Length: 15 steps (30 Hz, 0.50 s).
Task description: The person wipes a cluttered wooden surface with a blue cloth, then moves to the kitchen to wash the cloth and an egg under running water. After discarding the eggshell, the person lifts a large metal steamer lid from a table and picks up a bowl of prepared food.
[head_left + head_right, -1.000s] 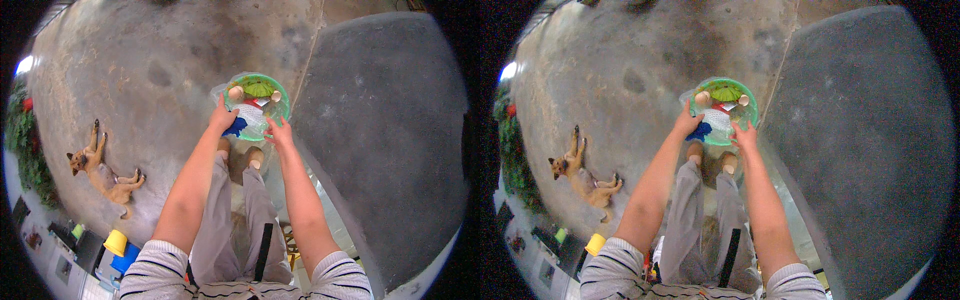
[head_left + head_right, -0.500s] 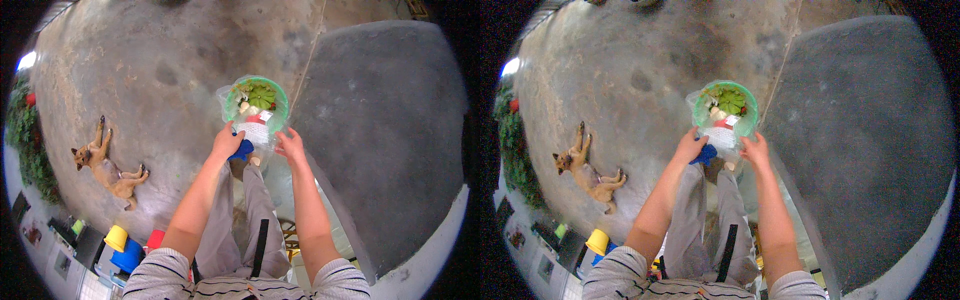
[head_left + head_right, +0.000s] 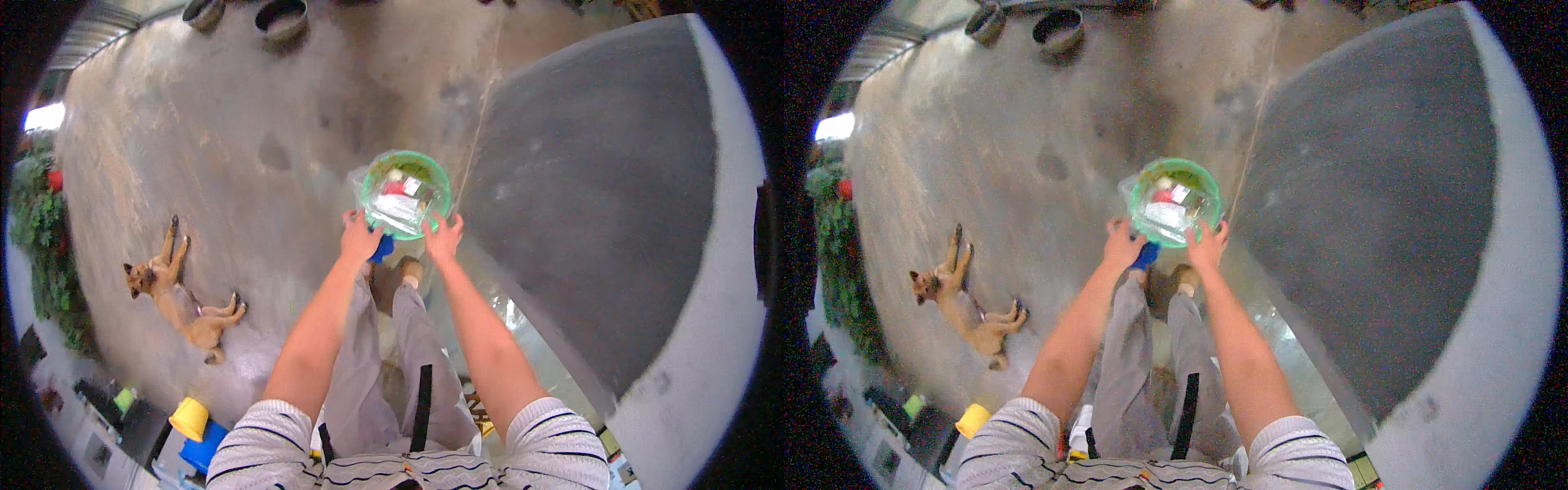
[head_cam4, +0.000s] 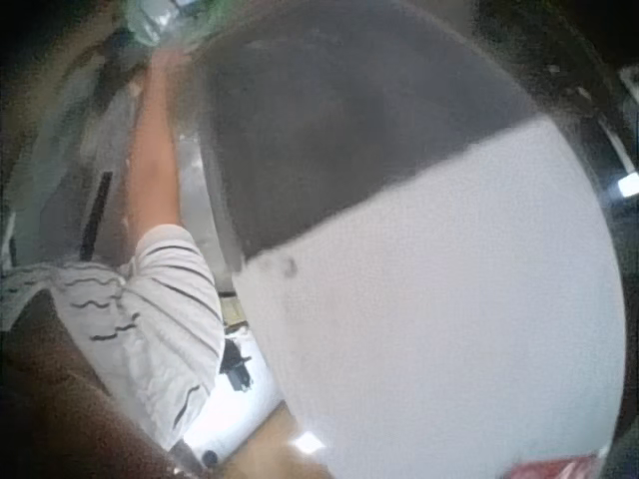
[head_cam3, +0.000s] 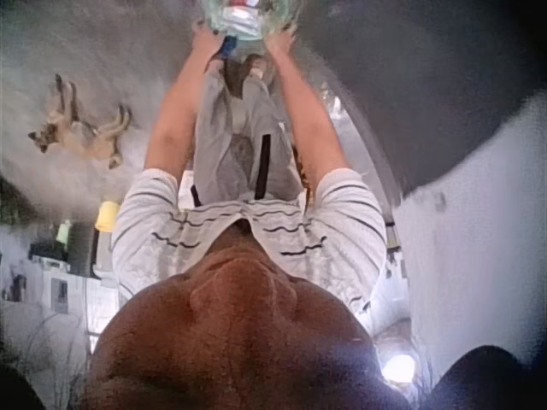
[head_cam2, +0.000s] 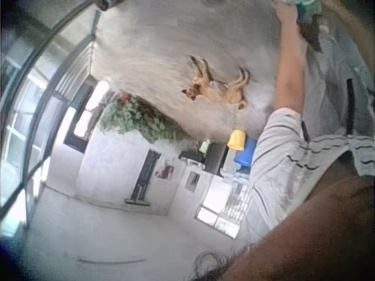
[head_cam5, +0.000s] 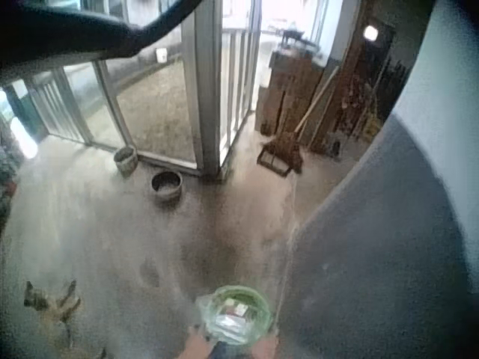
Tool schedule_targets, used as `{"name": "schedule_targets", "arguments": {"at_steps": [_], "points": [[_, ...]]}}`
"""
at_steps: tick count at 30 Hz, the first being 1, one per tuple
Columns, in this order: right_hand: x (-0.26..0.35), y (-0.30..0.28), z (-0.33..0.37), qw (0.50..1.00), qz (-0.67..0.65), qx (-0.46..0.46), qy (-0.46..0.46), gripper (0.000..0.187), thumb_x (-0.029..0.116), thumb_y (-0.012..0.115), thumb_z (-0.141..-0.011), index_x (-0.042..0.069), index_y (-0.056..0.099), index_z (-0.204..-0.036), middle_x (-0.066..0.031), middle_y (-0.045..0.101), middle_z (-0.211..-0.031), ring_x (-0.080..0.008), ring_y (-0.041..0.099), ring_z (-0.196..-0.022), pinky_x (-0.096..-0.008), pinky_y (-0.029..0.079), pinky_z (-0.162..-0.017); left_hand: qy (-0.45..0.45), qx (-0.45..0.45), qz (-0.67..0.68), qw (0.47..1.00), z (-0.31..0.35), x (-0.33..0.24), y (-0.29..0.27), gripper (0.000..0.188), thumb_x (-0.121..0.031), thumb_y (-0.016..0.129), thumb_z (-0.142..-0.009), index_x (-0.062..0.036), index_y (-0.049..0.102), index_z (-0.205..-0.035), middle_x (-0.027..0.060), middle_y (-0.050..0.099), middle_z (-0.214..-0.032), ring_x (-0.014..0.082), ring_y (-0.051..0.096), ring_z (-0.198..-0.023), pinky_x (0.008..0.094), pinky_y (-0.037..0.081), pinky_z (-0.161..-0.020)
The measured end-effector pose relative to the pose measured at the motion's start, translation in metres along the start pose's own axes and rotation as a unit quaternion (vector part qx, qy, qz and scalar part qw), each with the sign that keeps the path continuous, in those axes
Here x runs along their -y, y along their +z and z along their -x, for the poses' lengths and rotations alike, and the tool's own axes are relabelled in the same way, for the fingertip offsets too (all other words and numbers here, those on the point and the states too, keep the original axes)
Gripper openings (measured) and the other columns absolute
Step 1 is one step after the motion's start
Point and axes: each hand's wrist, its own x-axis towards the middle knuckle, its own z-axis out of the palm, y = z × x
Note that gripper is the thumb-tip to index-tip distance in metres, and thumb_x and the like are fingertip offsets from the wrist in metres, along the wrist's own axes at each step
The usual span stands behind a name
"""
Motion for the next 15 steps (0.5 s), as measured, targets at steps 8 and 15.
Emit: {"name": "schedule_targets", "arguments": {"at_steps": [8, 15], "points": [[0.097, -0.22, 0.187, 0.935, -0.286, 0.209, -0.029, 0.071, 0.022, 0.061, -0.086, 0.01, 0.022, -0.143, -0.0213, 0.027, -0.141, -0.0335, 0.044, -0.119, -0.0407, 0.04, -0.096, 0.146, 0.024, 0.142, 0.979, 0.191, -0.088, -0.132, 0.049, -0.02, 0.061, -0.081, -0.0083, 0.034, -0.12, 0.0177, 0.055, -0.104, 0.0328, 0.059, -0.089, 0.0419, 0.047, -0.078], [0.132, -0.305, 0.307, 0.946, -0.304, 0.058, -0.095, 0.073, 0.037, 0.067, -0.083, 0.008, 0.031, -0.14, -0.0206, 0.037, -0.126, -0.0322, 0.044, -0.114, -0.038, 0.041, -0.094, 0.228, 0.193, 0.253, 0.92, 0.282, -0.132, -0.148, 0.042, -0.045, 0.047, -0.095, -0.0098, 0.042, -0.118, 0.0115, 0.054, -0.101, 0.021, 0.053, -0.092, 0.0363, 0.044, -0.079]]}}
